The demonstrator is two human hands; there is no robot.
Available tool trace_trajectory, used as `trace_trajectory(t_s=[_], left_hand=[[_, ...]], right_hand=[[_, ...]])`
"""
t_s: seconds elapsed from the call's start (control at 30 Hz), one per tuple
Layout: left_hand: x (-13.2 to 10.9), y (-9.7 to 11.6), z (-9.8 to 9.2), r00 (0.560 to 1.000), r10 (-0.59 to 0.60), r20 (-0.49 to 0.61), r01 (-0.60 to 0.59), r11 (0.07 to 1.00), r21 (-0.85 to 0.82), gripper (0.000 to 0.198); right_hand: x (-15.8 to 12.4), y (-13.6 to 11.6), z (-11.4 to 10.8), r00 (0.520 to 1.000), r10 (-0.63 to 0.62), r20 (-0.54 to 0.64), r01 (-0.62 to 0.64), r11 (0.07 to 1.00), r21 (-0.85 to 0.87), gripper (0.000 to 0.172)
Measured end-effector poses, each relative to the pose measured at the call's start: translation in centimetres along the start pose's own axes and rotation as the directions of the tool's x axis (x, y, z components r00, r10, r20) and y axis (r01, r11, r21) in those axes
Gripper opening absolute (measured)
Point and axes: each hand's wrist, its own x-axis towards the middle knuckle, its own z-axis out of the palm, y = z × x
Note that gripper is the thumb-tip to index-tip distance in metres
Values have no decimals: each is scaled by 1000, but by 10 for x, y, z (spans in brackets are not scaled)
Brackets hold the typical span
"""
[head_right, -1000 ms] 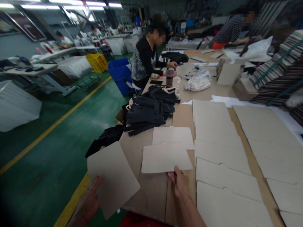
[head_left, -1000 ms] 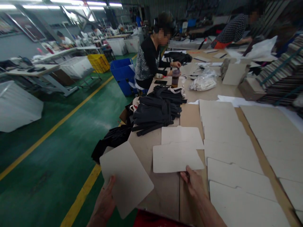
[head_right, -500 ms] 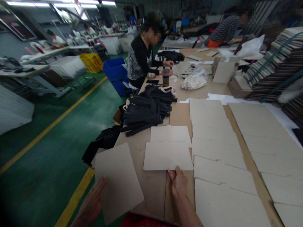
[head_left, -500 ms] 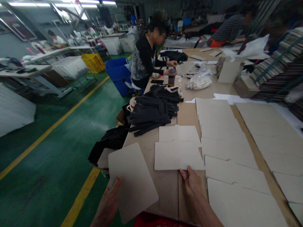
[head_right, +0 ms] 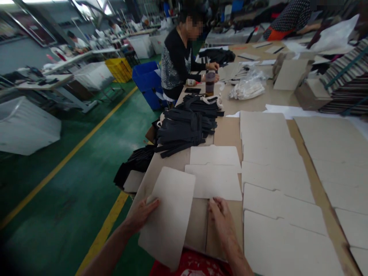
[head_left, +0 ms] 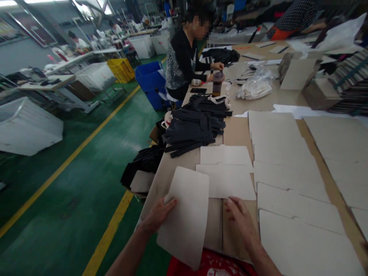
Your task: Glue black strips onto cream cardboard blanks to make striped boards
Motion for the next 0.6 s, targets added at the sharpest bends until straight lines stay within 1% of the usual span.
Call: trace_trajectory(t_s=[0.07, 0.1, 0.13, 0.2, 0.23, 0.27, 0.33, 0.37, 0.43, 0.47, 0.53, 0.6], left_hand=[[4, 5, 12, 985, -53, 165, 26, 987, 159, 43], [5, 7, 18, 972, -70, 225, 20, 976, 218, 44], [7, 8, 23, 960, -82, 269, 8, 964, 266, 44], [7, 7, 31, 935, -103, 338, -19, 940, 340, 46], [6, 6, 33, 923, -117, 367, -31, 927, 374, 47], [5, 3, 33, 909, -133, 394, -42, 913, 407, 49], [3, -5, 29, 885, -163, 437, -66, 884, 464, 51], [4, -11, 25, 878, -167, 448, -82, 870, 486, 51], [11, -22, 17, 882, -145, 448, -123, 847, 518, 50], [17, -28, 14, 893, -114, 436, -151, 836, 527, 47], [33, -36, 11, 918, -13, 397, -221, 813, 538, 40], [50, -42, 13, 930, 103, 353, -294, 785, 545, 33]], right_hand=[[4, -15, 8, 999, -39, 4, 38, 994, 105, 53], [7, -20, 11, 999, -23, 50, 15, 986, 166, 59], [10, -23, 13, 992, 5, 123, -32, 974, 224, 60], [11, -21, 11, 963, 56, 264, -142, 937, 320, 56], [10, -16, 6, 956, 74, 285, -180, 913, 366, 53], [6, -9, 0, 961, 98, 258, -201, 889, 410, 51], [-4, 10, -16, 981, 167, 97, -193, 855, 482, 48], [-11, 21, -25, 979, 205, 9, -182, 847, 499, 47], [-24, 40, -39, 952, 280, -121, -185, 846, 501, 48], [-29, 48, -45, 937, 310, -162, -197, 850, 489, 49], [-37, 59, -50, 911, 349, -219, -224, 867, 446, 54], [-39, 65, -51, 907, 335, -255, -224, 896, 383, 58]])
